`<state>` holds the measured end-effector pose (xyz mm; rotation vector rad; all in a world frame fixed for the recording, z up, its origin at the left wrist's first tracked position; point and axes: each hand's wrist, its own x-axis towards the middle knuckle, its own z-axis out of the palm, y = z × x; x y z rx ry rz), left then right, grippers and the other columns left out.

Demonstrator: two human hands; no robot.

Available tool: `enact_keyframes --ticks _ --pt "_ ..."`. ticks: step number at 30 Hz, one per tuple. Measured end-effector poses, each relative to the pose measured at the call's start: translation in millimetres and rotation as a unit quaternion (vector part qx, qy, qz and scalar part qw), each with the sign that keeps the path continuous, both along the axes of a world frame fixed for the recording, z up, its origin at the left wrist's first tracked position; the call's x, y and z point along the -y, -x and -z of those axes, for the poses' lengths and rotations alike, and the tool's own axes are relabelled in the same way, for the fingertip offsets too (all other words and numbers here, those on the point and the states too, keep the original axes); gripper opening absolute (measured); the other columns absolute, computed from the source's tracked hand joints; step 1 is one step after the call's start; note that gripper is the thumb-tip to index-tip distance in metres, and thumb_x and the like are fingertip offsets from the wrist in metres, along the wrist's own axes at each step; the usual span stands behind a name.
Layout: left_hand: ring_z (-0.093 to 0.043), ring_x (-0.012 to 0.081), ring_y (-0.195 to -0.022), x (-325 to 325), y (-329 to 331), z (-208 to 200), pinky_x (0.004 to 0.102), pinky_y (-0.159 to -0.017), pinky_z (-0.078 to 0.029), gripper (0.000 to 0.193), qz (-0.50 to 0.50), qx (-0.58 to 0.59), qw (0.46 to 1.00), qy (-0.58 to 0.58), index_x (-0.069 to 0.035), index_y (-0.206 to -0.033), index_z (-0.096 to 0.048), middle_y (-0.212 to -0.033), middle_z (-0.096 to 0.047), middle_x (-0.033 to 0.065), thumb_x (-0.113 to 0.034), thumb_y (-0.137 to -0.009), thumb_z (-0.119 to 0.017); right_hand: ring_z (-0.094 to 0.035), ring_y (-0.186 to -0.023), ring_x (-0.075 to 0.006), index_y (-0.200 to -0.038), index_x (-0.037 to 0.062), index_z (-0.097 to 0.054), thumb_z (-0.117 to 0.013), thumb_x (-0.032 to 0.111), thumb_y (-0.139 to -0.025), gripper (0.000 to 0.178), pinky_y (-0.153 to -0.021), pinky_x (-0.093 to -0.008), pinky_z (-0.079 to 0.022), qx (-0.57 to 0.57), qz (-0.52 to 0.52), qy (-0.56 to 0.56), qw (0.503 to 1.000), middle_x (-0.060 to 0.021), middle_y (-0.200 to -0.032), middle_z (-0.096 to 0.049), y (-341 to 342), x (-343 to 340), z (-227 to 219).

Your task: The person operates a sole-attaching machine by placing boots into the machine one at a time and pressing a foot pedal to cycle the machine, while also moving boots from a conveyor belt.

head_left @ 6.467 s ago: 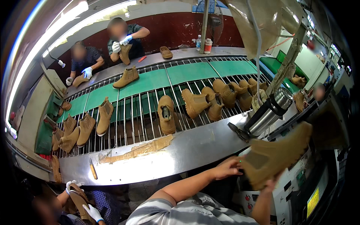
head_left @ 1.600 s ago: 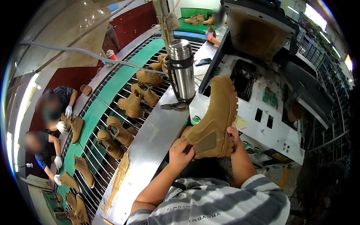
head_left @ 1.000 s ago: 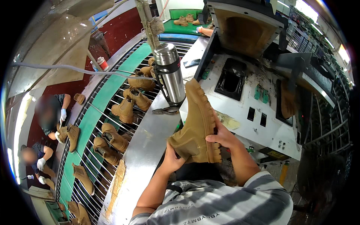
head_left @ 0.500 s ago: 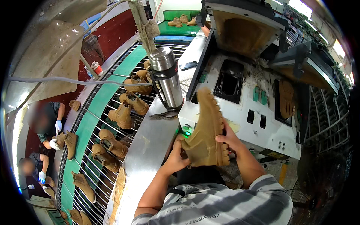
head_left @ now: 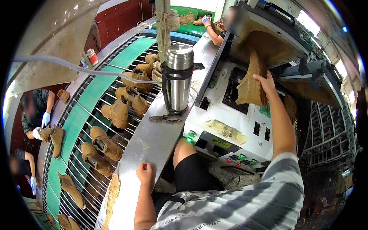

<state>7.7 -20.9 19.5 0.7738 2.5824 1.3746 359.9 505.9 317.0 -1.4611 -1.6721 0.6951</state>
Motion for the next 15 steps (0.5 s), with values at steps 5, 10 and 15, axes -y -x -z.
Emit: enact_keyframes --ticks 5,10,15 --pt "-0.056 0.0208 -0.051 0 2 10 0.0323 -0.052 -0.045 0.013 -0.006 -0.001 1.0 -0.008 -0.004 -0.072 -0.06 -0.057 -0.058 0.008 -0.013 -0.078 -0.067 -0.053 -0.121 -0.0295 -0.144 -0.0046 -0.032 -0.081 0.04 -0.06 0.107 -0.099 -0.0361 -0.043 0.128 0.115 0.045 0.984 -0.0231 -0.135 -0.051 19 -74 41" --pt "-0.056 0.0194 -0.051 7 6 12 0.0318 -0.053 -0.045 0.014 -0.021 0.032 0.998 -0.051 -0.003 -0.071 -0.06 -0.059 -0.058 0.008 -0.013 -0.079 -0.067 -0.053 -0.121 -0.0302 -0.146 -0.0036 -0.028 -0.083 0.037 -0.06 0.109 -0.098 -0.0414 -0.044 0.09 0.069 0.204 0.972 -0.0235 -0.136 -0.05 48 -68 62" --pt "-0.056 0.0183 -0.052 6 4 7 0.0314 -0.054 -0.046 0.013 -0.027 0.039 0.998 -0.052 -0.003 -0.073 -0.06 -0.059 -0.059 0.0076 -0.013 -0.079 -0.067 -0.049 -0.126 -0.0363 -0.145 -0.003 -0.032 -0.075 0.052 -0.068 0.103 -0.104 -0.0439 -0.041 0.233 0.131 0.134 0.954 -0.0264 -0.141 -0.043 56 -54 87"
